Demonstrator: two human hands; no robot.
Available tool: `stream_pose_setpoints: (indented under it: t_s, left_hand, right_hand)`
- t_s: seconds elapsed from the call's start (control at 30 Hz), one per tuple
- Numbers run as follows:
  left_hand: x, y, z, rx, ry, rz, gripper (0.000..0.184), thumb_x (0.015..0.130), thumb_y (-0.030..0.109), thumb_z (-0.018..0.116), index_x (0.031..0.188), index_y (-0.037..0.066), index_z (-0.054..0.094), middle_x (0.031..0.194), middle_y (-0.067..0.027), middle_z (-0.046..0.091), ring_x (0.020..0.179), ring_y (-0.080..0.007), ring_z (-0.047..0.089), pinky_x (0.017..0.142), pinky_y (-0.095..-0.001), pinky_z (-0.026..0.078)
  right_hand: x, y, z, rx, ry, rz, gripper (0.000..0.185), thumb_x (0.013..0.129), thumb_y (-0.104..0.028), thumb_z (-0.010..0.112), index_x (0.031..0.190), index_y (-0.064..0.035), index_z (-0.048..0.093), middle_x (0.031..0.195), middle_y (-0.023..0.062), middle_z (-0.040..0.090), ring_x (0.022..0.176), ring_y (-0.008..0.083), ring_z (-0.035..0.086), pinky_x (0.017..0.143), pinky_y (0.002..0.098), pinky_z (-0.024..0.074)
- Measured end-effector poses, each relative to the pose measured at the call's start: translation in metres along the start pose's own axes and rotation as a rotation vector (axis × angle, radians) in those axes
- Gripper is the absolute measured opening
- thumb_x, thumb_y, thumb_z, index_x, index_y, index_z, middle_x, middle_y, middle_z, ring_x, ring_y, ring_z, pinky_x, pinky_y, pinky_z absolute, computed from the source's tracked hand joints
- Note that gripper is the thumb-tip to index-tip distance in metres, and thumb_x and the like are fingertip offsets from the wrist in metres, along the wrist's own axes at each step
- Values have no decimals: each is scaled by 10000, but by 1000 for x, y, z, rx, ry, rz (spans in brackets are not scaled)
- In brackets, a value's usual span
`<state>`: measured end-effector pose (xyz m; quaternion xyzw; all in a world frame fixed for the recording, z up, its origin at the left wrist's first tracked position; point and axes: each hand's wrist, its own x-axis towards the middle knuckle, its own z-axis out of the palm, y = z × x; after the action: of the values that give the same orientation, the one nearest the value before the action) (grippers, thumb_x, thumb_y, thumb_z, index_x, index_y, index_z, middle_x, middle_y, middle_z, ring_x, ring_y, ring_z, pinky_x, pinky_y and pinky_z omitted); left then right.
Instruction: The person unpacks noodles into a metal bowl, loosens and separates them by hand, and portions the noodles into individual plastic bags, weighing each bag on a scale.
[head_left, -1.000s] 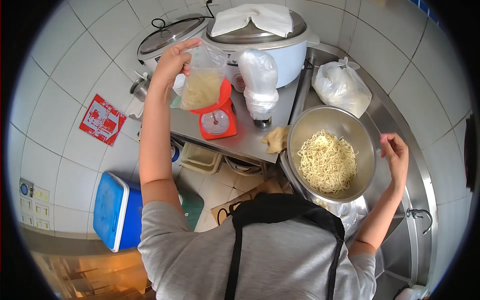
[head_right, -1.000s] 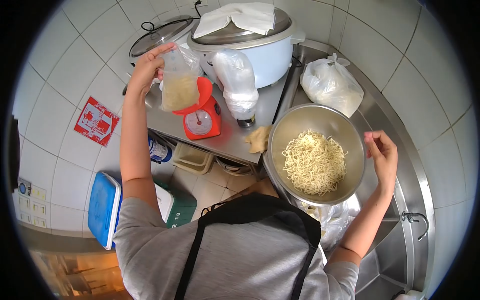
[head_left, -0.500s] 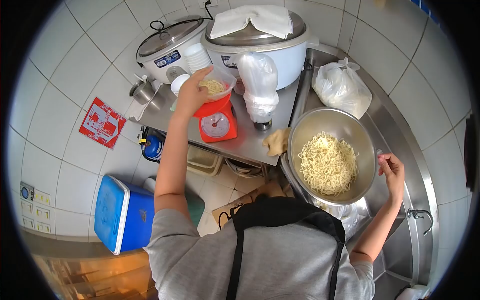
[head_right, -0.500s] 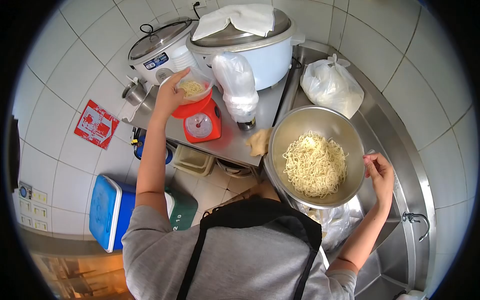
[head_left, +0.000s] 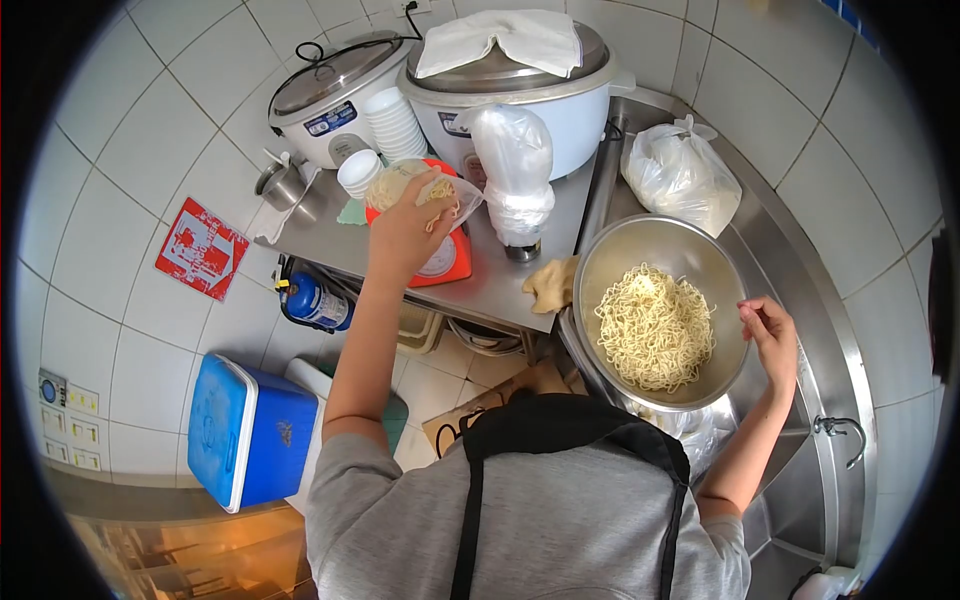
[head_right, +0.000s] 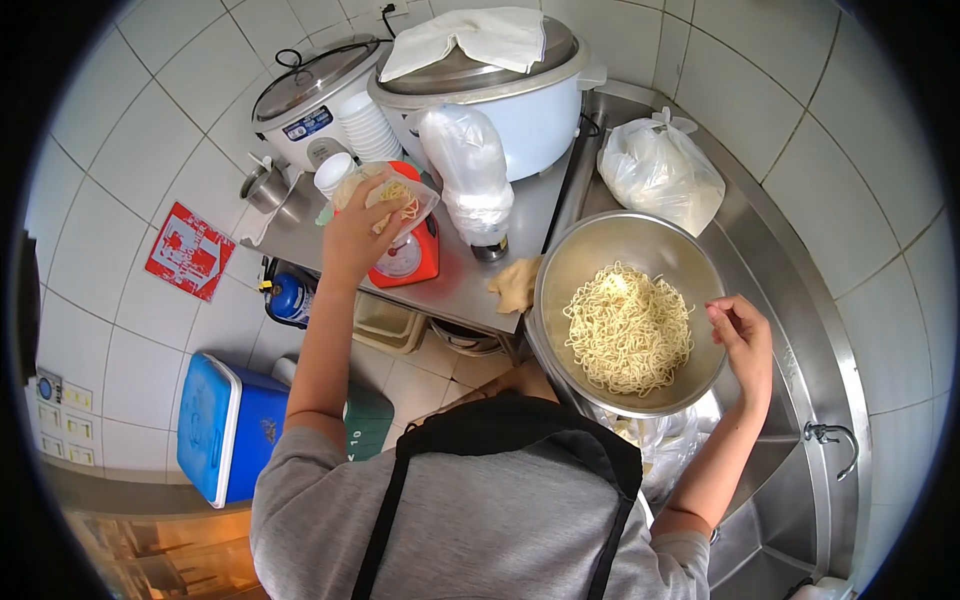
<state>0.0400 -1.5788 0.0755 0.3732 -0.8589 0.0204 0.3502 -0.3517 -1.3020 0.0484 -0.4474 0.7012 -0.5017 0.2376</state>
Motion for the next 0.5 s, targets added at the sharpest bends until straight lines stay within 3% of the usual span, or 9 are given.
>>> stream_pose_setpoints:
  t_s: [0.17, 0.5]
  left_hand:
    - [-6, -7, 7, 76, 134, 35, 165, 761, 174, 653, 920, 178, 697, 1184, 1, 546, 814, -205, 631, 657, -308, 509]
    - [-21, -2, 21, 127, 199, -166, 218, 766, 149, 636, 978, 178, 680, 1199, -51, 515, 844, -221, 617, 671, -314, 513]
  right_hand:
    - [2, -3, 8, -37, -11, -15, 119, 837, -102, 622, 854, 14, 608, 706, -1, 536, 582, 64, 474, 542, 204, 388]
    - [0, -16, 11, -83, -28, -43, 128, 834, -109, 624, 852, 17, 610, 706, 2, 541, 594, 62, 480, 546, 213, 398]
